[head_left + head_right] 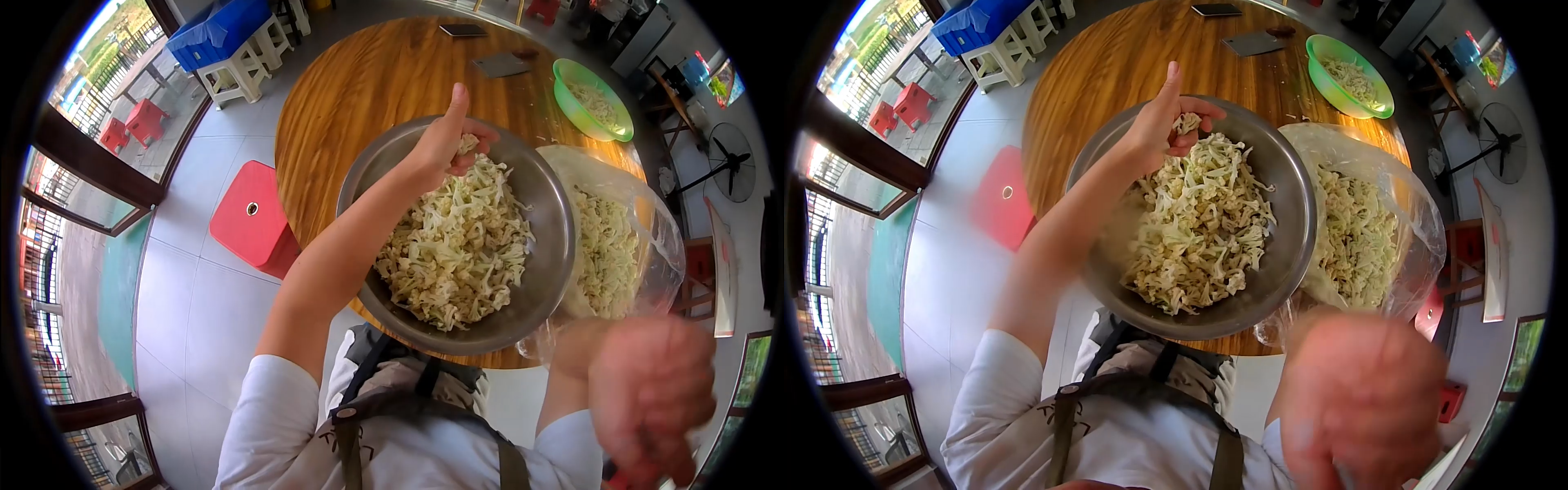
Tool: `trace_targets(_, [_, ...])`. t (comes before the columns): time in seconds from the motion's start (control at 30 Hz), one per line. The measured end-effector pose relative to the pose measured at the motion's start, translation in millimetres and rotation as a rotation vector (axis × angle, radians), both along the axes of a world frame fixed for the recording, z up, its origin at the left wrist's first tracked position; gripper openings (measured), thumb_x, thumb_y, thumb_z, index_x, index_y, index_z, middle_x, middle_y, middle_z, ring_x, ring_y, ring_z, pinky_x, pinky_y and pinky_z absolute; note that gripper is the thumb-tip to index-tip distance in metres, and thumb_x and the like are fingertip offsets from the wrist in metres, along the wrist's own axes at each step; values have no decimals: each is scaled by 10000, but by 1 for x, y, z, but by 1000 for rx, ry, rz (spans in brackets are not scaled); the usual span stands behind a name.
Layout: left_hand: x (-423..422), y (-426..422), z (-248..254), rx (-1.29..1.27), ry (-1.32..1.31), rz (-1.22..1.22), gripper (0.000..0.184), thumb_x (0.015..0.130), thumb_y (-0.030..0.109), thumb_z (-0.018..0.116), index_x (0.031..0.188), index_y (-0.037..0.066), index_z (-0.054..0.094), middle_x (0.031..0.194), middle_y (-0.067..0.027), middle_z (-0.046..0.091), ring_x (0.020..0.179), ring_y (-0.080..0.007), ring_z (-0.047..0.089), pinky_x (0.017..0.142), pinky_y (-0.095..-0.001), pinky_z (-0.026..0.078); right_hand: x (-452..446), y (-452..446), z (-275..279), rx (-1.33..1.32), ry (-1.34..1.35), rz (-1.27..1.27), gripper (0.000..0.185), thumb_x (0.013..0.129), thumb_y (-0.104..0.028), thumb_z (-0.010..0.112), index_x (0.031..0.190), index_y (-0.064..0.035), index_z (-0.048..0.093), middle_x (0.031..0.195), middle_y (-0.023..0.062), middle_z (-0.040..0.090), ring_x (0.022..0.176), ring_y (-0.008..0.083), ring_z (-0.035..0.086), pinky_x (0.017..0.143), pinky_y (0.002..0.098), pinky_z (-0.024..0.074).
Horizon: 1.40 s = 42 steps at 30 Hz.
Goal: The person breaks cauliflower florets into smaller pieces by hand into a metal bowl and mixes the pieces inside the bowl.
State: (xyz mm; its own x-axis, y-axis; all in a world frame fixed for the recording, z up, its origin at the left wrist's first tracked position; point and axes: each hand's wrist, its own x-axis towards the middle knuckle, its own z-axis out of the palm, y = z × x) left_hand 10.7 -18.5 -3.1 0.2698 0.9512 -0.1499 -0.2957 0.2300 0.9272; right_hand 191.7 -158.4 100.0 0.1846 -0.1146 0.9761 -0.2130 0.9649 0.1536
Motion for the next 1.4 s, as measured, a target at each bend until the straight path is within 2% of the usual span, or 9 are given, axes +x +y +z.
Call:
trace_targets(0.07, [-1,0,-4,13,0,-13,896,866,705,176,1019,-76,588,785,-58,467,507,-90,278,443,-227,242,-7,-31,25,268,-15,85,252,922,-272,482,704,-156,433,585,-87,390,498,55,363,517,196,290])
trace_targets(0.37, [1,-3,-1,43,20,2,871,886,675,164,1013,-73,592,783,-58,483,505,-89,289,436,-228,248,1,-53,59,504,42,-381,268,926,-216,428,674,-128,406,546,-75,372,483,41,355,487,195,286])
trace_targets(0.53, [5,-3,-2,29,17,22,861,891,668,164,1007,-67,598,778,-59,482,505,-89,288,434,-227,243,24,-71,67,380,-132,-531,267,920,-216,455,675,-110,448,554,-57,416,479,72,405,494,216,363])
trace_targets(0.67, [1,-4,-2,26,41,16,855,892,666,165,1013,-61,598,781,-60,484,505,-88,283,436,-224,246,21,-88,63,350,305,-400,229,914,-212,476,721,-91,497,590,-31,465,533,124,471,542,238,430])
trace_targets(0.8, [4,-2,-5,31,5,7,860,889,671,161,1022,-59,595,774,-59,490,503,-89,281,432,-217,247,31,-101,64,402,259,-411,222,917,-224,477,746,-87,512,638,-25,490,613,138,499,580,262,442])
trace_targets(1.07, [3,-4,6,-138,-92,11,832,910,637,161,1023,-72,581,761,-60,491,496,-97,280,419,-235,217,6,-33,21,35,51,70,202,909,-223,483,757,-91,508,616,-50,449,556,68,436,605,270,420])
trace_targets(1.13, [2,-4,6,-146,-101,10,808,915,629,173,1036,-62,574,765,-50,488,503,-101,290,434,-239,212,10,1,-8,-230,95,-102,349,917,-430,485,837,-92,454,724,-22,447,569,81,455,508,226,341])
trace_targets(1.2, [2,-3,4,-138,-83,22,797,912,633,183,1044,-50,573,765,-43,487,516,-100,301,445,-237,218,-9,43,-14,-518,-190,-195,115,961,-162,430,906,-63,450,727,38,464,512,84,363,477,224,299])
trace_targets(1.4, [2,3,2,-202,-126,123,748,902,646,222,1063,12,584,755,-32,500,562,-97,391,480,-235,285,-35,136,-85,-901,-715,-420,107,881,-87,569,966,-23,571,802,50,591,669,155,575,578,238,458])
